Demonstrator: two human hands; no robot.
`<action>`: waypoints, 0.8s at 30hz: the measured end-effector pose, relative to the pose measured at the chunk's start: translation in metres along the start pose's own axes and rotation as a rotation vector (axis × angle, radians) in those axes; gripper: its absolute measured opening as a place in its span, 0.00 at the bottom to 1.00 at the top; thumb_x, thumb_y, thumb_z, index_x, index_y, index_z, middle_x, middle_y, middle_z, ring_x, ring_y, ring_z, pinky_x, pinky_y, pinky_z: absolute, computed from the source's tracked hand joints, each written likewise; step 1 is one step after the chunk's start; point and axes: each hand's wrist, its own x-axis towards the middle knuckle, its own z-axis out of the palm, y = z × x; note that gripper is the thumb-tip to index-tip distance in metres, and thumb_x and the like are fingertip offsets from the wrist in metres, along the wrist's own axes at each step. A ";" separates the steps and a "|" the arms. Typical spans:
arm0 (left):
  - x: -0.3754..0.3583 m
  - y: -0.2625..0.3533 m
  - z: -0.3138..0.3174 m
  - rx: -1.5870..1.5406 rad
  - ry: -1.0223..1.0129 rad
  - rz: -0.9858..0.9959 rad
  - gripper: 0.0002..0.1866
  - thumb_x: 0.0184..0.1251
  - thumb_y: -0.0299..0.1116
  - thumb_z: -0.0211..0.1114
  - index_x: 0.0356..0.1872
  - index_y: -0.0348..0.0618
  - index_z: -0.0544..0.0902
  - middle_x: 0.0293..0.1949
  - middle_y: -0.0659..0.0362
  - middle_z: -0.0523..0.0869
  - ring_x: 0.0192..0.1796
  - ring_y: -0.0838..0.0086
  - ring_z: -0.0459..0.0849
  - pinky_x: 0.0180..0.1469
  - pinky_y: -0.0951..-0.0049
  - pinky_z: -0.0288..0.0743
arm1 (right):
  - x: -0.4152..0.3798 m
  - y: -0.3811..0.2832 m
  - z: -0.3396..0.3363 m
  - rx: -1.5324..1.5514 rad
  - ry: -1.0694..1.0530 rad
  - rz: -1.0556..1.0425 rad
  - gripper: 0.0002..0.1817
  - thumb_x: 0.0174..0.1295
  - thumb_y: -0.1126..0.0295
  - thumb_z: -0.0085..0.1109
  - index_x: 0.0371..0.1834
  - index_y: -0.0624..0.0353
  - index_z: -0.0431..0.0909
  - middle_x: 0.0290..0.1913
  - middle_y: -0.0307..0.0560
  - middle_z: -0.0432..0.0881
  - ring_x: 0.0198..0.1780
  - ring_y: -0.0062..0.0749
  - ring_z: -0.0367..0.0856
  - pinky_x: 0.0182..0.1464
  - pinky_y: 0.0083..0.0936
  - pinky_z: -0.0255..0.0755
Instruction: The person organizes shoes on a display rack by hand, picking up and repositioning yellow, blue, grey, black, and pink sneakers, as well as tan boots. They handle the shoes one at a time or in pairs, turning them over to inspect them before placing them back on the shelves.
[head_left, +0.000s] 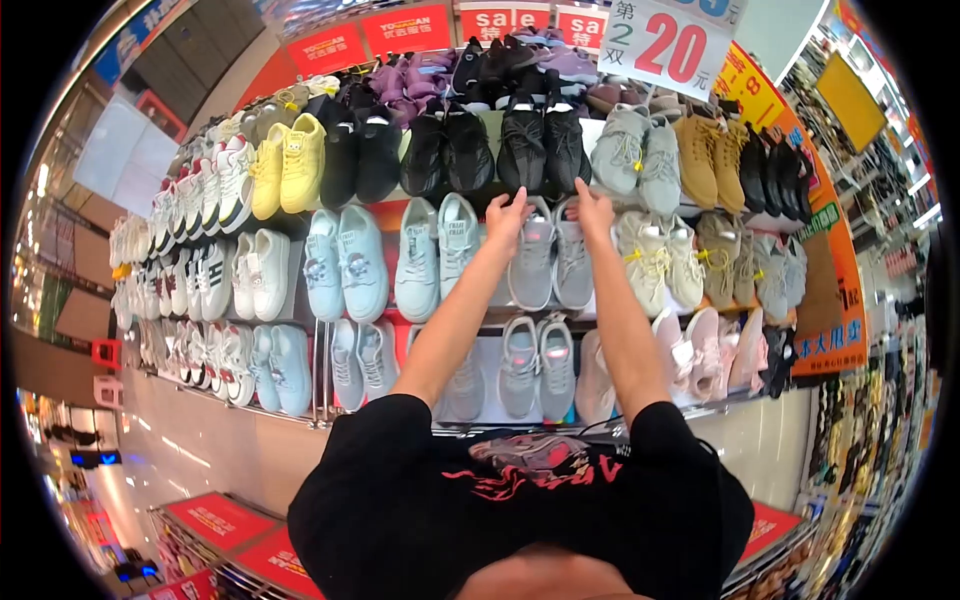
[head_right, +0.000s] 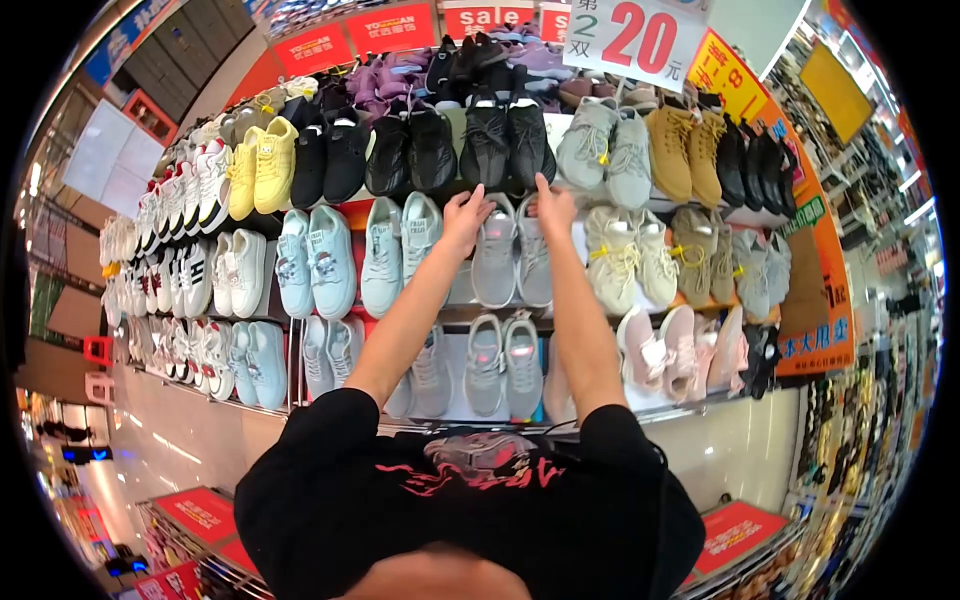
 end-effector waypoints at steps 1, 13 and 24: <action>0.009 0.000 0.010 0.004 0.022 0.014 0.35 0.72 0.39 0.70 0.65 0.24 0.62 0.52 0.39 0.82 0.55 0.56 0.86 0.60 0.63 0.82 | 0.002 -0.006 0.000 0.018 -0.035 0.049 0.33 0.65 0.49 0.67 0.51 0.77 0.81 0.26 0.53 0.87 0.22 0.33 0.86 0.30 0.28 0.81; 0.014 -0.015 0.020 -0.065 0.021 0.110 0.27 0.75 0.42 0.67 0.54 0.27 0.66 0.49 0.39 0.84 0.53 0.55 0.87 0.58 0.63 0.84 | 0.005 0.009 0.000 -0.196 -0.095 -0.121 0.33 0.68 0.42 0.57 0.46 0.71 0.81 0.25 0.56 0.87 0.32 0.51 0.90 0.43 0.39 0.81; 0.014 -0.018 0.015 -0.072 -0.015 0.118 0.31 0.73 0.46 0.68 0.59 0.29 0.64 0.43 0.42 0.86 0.46 0.57 0.89 0.53 0.64 0.86 | 0.010 0.016 0.004 -0.335 -0.039 -0.184 0.38 0.70 0.36 0.50 0.48 0.69 0.81 0.38 0.72 0.86 0.47 0.70 0.84 0.53 0.52 0.75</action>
